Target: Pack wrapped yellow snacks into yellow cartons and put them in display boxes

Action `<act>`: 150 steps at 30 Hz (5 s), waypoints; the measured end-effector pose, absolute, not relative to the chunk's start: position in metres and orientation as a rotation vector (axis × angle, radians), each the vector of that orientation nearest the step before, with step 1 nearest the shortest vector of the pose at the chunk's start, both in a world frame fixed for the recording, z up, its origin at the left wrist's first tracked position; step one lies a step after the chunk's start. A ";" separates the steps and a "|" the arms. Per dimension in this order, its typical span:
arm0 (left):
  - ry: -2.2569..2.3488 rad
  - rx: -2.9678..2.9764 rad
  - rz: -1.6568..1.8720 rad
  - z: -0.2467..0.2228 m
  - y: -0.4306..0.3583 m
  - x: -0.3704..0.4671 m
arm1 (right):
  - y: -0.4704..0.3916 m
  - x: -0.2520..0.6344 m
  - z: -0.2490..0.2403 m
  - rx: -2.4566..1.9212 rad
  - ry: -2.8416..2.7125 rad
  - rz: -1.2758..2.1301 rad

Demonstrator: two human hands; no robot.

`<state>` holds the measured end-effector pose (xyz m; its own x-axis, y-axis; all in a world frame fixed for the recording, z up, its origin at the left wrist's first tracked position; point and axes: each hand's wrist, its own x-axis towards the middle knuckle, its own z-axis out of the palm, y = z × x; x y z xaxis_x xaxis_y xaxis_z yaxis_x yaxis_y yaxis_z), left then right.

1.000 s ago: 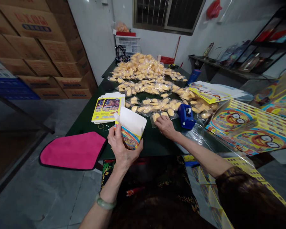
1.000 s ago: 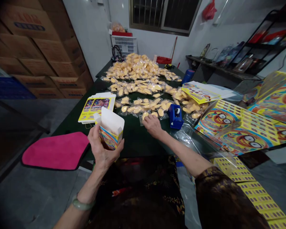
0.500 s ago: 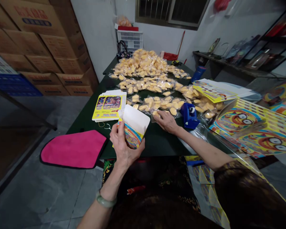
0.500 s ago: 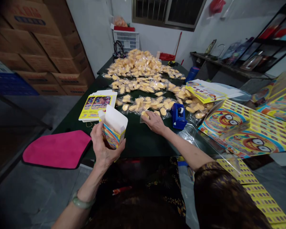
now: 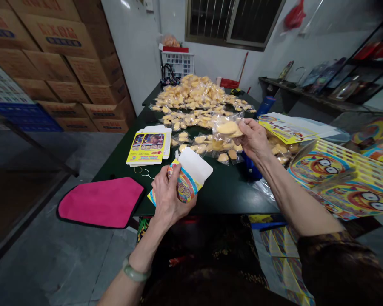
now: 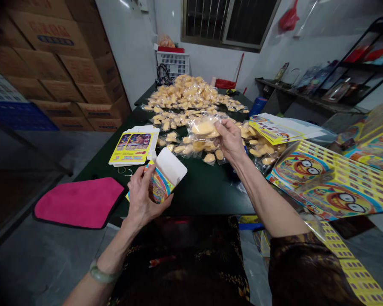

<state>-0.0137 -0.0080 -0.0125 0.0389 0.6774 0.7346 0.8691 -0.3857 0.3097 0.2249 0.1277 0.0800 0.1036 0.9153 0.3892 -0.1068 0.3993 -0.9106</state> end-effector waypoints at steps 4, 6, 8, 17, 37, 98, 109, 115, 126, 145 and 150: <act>-1.654 -2.134 -1.163 -0.009 -0.008 -0.011 | 0.115 0.220 0.089 -0.805 -1.177 1.096; -1.681 -2.146 -1.122 -0.009 -0.008 -0.010 | 0.111 0.217 0.090 -0.794 -1.201 1.130; -1.698 -2.163 -1.107 -0.009 -0.009 -0.011 | 0.110 0.213 0.090 -0.796 -1.234 1.125; -1.782 -2.164 -1.077 -0.010 -0.016 -0.019 | 0.136 0.208 0.067 -1.301 -1.145 0.911; -1.606 -2.089 -1.179 -0.016 -0.015 -0.002 | 0.067 0.165 0.074 -1.008 -1.623 1.104; -1.507 -1.660 -2.072 -0.036 0.002 -0.008 | 0.022 0.129 0.081 -0.814 -2.680 -0.335; -1.426 -1.406 -2.493 -0.015 0.004 -0.008 | 0.037 0.130 0.057 -0.807 -2.368 -0.338; -1.491 -1.397 -2.382 -0.019 -0.001 -0.018 | 0.031 0.130 0.059 -0.692 -2.423 -0.227; -1.493 -1.414 -2.429 -0.006 -0.016 -0.019 | 0.025 0.137 0.019 -0.766 -1.350 1.166; -1.444 -1.443 -2.556 -0.004 -0.013 -0.028 | 0.036 0.138 0.015 -0.598 -1.262 1.708; -1.401 -1.463 -2.605 -0.004 -0.015 -0.030 | 0.036 0.136 0.023 -0.685 -1.304 1.691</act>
<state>-0.0300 -0.0149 -0.0043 -0.5969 0.4984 0.6288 0.2497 -0.6294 0.7359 0.1357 0.0361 0.0229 -0.4715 0.8781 0.0814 -0.3020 -0.0740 -0.9504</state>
